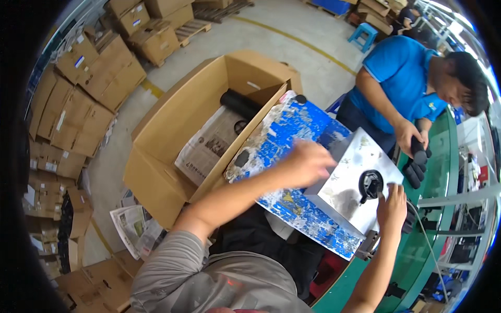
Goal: Assembling electronic base components on a fixture and packing finished units into a large cardboard box on the floor.
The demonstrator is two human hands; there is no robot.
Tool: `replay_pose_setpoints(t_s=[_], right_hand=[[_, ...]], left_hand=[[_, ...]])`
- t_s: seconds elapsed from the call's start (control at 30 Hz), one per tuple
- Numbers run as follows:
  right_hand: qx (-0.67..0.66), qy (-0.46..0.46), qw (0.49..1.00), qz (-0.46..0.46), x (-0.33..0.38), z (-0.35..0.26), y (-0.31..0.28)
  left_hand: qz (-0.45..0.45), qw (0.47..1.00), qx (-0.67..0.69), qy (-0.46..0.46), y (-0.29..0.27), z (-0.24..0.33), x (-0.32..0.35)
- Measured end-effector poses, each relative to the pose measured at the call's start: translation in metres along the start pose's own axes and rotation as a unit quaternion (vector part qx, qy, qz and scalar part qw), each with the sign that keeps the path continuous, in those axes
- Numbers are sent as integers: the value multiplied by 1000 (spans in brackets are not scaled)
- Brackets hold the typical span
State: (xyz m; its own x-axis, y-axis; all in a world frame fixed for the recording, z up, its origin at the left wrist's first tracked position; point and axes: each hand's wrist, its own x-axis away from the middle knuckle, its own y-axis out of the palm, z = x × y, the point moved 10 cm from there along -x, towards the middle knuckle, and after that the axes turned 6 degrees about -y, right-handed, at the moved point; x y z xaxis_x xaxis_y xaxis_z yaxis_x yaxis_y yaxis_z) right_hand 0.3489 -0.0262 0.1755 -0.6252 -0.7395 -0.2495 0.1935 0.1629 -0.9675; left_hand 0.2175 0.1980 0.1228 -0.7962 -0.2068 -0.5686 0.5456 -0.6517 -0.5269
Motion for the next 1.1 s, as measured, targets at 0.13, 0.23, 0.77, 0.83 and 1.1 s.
replay_pose_setpoints(t_s=[0.13,0.23,0.77,0.83,1.1], right_hand=[[-339,32,937,-74,34,-152,40],[-437,-200,866,-140,16,-301,142],[-295,-294,899,-139,-26,-329,261],[-291,-288,900,-149,-29,-326,264],[-328,-296,888,-129,-29,-330,244]], left_hand=[[187,927,-49,-321,-156,-223,61],[57,878,-67,-470,-148,-399,169],[-245,787,-272,-496,29,-562,274],[-262,776,-335,-466,20,-558,264],[32,826,-285,-485,-130,-439,230]])
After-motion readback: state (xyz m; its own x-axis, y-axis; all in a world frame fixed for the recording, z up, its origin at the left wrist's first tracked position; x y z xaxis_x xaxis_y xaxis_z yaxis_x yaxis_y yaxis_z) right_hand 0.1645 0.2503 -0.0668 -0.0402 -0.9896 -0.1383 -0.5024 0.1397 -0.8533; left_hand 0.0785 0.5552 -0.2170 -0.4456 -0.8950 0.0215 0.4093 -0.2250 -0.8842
